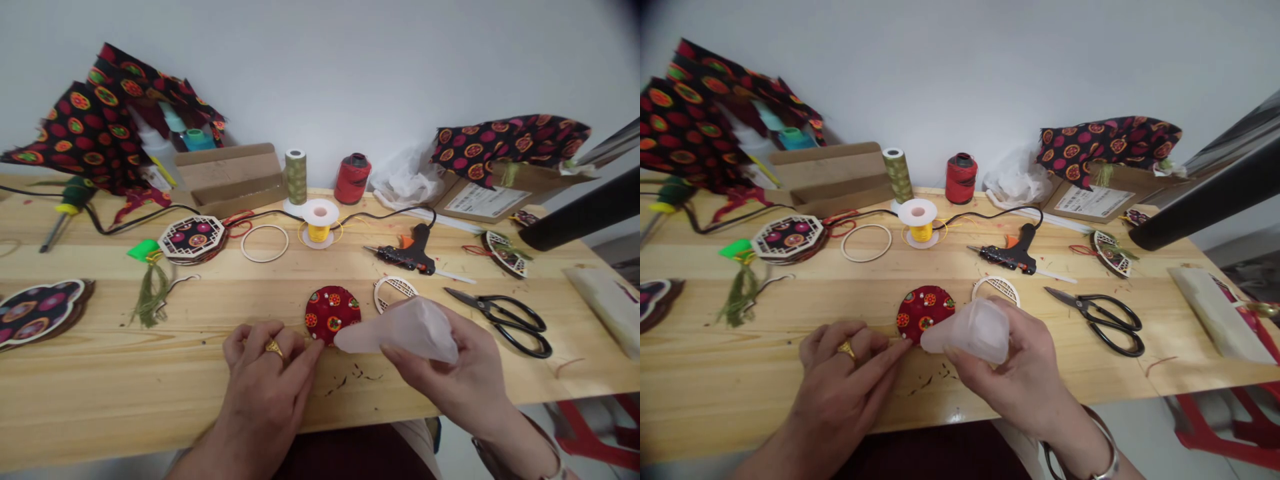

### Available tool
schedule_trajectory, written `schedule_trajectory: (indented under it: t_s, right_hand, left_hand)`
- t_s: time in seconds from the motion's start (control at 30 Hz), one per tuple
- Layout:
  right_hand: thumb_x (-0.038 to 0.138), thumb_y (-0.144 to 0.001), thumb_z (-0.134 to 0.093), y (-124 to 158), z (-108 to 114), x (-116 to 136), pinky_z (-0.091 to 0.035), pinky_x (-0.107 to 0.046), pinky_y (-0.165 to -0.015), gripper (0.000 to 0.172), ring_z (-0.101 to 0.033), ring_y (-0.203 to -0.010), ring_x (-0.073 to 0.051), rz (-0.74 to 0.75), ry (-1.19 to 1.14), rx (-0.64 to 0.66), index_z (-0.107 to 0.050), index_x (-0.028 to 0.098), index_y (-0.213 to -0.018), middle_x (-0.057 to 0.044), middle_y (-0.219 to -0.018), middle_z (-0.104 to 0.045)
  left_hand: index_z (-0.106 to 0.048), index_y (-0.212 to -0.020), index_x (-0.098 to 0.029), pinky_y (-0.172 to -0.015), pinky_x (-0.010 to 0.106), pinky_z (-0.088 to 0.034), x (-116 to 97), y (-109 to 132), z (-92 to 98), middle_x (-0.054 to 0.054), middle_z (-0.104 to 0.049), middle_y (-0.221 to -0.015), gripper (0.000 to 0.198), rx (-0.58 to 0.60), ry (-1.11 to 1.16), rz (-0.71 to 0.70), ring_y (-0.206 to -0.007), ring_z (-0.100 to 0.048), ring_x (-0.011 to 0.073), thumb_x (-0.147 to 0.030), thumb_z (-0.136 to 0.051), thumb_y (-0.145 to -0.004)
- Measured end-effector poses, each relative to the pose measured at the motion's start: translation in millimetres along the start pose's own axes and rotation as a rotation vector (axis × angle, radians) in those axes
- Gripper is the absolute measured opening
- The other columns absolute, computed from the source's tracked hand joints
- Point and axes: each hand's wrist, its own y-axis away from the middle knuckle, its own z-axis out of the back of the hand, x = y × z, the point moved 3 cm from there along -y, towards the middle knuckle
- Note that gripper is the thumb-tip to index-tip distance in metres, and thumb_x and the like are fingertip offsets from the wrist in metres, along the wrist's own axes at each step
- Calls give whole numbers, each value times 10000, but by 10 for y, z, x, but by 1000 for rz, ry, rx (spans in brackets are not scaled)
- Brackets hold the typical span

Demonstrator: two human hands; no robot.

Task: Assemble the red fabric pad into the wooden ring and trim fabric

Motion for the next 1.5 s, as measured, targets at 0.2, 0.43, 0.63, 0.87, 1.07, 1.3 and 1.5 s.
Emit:
schedule_trajectory:
  t_s: [0.2, 0.43, 0.63, 0.87, 1.07, 1.3, 1.5]
  right_hand:
    - [219, -706, -727, 3, 71, -13, -449, -183, -391, 95, -527, -434, -95, -17, -13, -115, -632, 222, -705, 54, -542, -584]
    - [228, -736, -717, 20, -52, -21, -408, -189, -375, 116, -510, -461, -94, 2, -3, 12, -604, 211, -716, 42, -595, -581]
    - [230, -754, -708, 3, -47, -3, -382, -185, -375, 134, -499, -469, -88, 20, 11, 42, -584, 209, -708, 44, -598, -563]
    - [221, -750, -700, 14, 24, 12, -415, -180, -394, 93, -516, -466, -88, 31, 50, 8, -612, 213, -722, 47, -595, -585]
    - [167, -748, -699, 10, 84, 3, -453, -156, -434, 99, -543, -486, -77, 72, 60, -29, -618, 222, -754, 62, -612, -597]
    - [176, -734, -713, 47, 113, -19, -423, -149, -388, 133, -507, -442, -68, 74, 61, -70, -588, 222, -727, 74, -582, -562]
    - [159, -761, -700, 24, 29, -1, -432, -162, -435, 120, -545, -512, -78, 63, 25, 10, -608, 231, -788, 69, -638, -587]
  left_hand:
    - [-716, -966, -238, -863, 473, -318, -5, 14, 5, 31, -688, -781, 281, -22, -10, -12, -900, -504, 259, -82, -498, -883]
    - [-713, -973, -238, -838, 457, -309, -18, -10, 5, 25, -678, -766, 296, 2, -12, -42, -883, -500, 249, -73, -481, -891]
    - [-715, -971, -242, -841, 462, -307, -16, 6, 5, 26, -679, -769, 293, 9, -17, -34, -888, -504, 254, -79, -486, -890]
    - [-717, -958, -243, -843, 460, -309, -14, -2, 0, 27, -686, -769, 292, -2, -4, -25, -880, -509, 247, -78, -487, -886]
    - [-715, -951, -237, -849, 464, -308, -5, 0, 0, 31, -691, -784, 288, -12, 1, -24, -896, -508, 248, -72, -488, -887]
    - [-718, -954, -241, -844, 466, -309, -2, 19, -12, 30, -687, -772, 304, -15, -2, -23, -887, -504, 252, -72, -476, -883]
    - [-717, -958, -236, -851, 461, -303, -12, -5, -2, 31, -693, -775, 295, -10, 4, -24, -890, -509, 251, -62, -493, -876]
